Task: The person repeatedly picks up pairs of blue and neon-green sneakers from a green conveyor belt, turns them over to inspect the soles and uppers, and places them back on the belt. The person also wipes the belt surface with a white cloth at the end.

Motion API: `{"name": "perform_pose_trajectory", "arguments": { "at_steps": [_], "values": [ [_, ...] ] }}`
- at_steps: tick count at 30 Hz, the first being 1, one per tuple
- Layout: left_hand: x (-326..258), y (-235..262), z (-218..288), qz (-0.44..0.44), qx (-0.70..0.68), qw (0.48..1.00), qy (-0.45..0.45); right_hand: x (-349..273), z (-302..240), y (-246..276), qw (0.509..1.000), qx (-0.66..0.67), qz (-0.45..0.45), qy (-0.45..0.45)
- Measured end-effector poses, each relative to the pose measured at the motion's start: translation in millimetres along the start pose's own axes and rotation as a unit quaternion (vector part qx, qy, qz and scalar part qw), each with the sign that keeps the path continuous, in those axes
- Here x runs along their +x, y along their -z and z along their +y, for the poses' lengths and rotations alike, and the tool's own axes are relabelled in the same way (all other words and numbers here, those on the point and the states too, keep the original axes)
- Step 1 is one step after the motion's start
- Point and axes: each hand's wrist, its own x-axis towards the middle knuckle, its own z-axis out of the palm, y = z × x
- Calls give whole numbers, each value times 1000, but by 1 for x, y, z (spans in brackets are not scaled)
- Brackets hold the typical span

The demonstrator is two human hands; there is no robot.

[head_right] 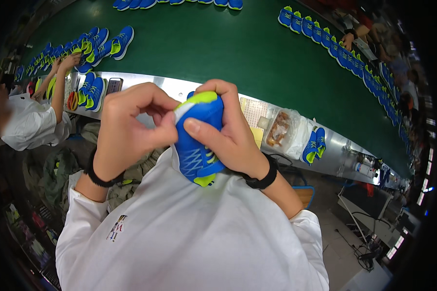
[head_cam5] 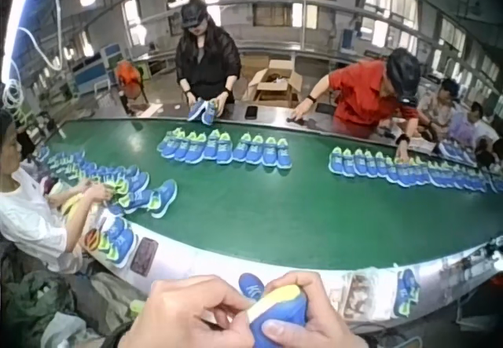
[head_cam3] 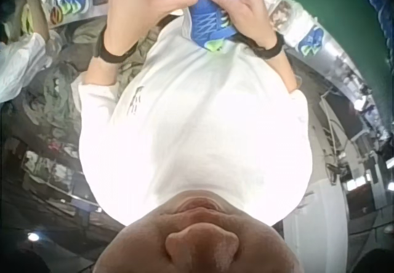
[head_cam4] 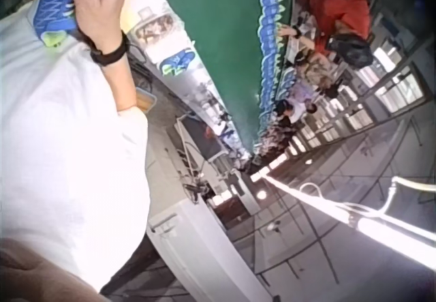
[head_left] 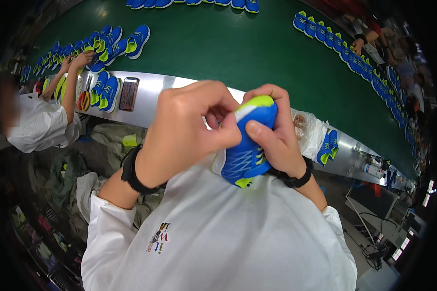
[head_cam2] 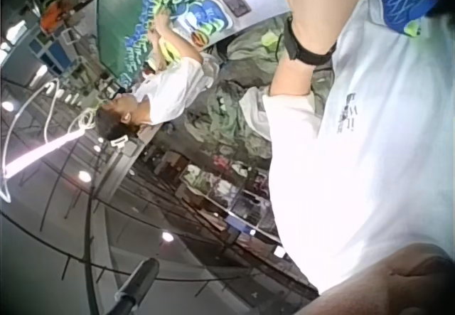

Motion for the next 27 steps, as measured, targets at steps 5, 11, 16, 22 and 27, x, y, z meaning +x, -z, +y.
{"name": "perform_pose_trajectory", "arguments": {
  "at_steps": [5, 11, 16, 22, 27],
  "values": [
    [-4, -6, -84, -21, -320, 921, 219, 62, 53, -2, 994, -2, 42, -96],
    [-68, -52, -200, 95, -290, 905, 296, 96, 171, 6, 969, -227, -28, -88],
    [-98, -82, -266, 135, -374, 812, 427, 50, 183, 66, 749, -598, -252, 134],
    [-101, -165, -304, 141, -435, 751, 475, 24, 252, 65, 539, -631, -470, 302],
    [-73, -131, -306, 89, -525, 699, 478, 63, 235, 76, 585, -623, -411, 319]
  ]
}}
